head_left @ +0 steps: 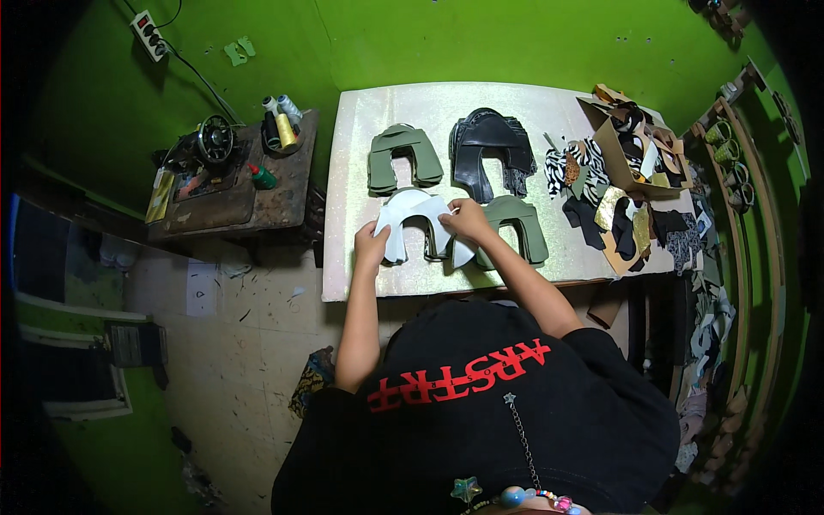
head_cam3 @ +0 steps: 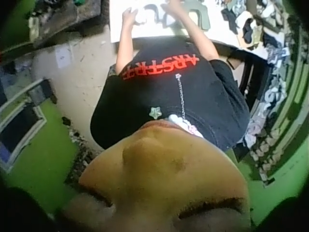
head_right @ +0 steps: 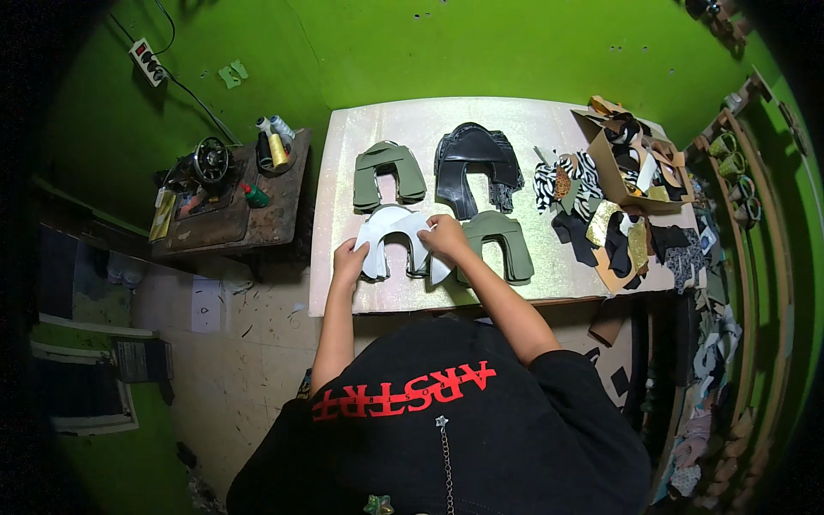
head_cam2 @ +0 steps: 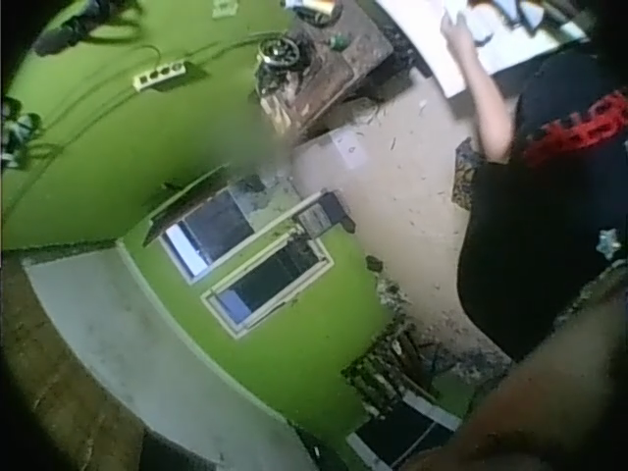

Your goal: Sorting and arranging leather shoe upper components on a workbench in a manufacturing environment.

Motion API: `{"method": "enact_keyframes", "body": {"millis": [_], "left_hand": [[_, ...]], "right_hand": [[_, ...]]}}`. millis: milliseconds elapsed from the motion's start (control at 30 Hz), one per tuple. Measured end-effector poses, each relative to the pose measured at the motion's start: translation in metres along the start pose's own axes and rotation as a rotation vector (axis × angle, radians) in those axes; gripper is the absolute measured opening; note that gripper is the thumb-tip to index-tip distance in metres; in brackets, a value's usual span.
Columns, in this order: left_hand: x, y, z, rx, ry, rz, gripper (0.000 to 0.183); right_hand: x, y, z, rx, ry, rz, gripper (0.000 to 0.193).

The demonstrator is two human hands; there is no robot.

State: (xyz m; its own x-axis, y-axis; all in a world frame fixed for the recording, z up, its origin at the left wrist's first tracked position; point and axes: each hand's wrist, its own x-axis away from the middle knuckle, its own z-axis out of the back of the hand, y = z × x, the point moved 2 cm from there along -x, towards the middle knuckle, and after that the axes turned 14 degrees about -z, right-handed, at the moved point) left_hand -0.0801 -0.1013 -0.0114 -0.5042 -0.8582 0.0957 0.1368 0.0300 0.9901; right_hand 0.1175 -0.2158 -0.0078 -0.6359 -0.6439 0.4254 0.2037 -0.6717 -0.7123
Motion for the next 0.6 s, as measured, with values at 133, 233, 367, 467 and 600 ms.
{"method": "enact_keyframes", "body": {"millis": [133,233,367,467,600], "left_hand": [[-0.003,-0.001,-0.003,-0.037,0.064,-0.055,0.021],[-0.005,0.001,-0.004,-0.012,0.068,-0.028,0.021],[-0.005,-0.001,-0.005,-0.110,0.083,0.029,0.028],[-0.007,-0.018,0.005,-0.452,0.125,-0.163,0.035],[0.010,0.022,-0.010,-0.816,0.285,-0.366,0.034]], "right_hand": [[-0.004,0.006,-0.008,0.022,0.110,0.024,0.031],[-0.008,0.010,-0.011,0.005,0.168,0.052,0.030],[-0.003,0.010,-0.011,0.038,0.198,0.027,0.034],[0.008,-0.001,-0.010,0.108,0.252,0.061,0.039],[0.011,-0.004,0.004,0.055,0.371,0.047,0.039]]}}
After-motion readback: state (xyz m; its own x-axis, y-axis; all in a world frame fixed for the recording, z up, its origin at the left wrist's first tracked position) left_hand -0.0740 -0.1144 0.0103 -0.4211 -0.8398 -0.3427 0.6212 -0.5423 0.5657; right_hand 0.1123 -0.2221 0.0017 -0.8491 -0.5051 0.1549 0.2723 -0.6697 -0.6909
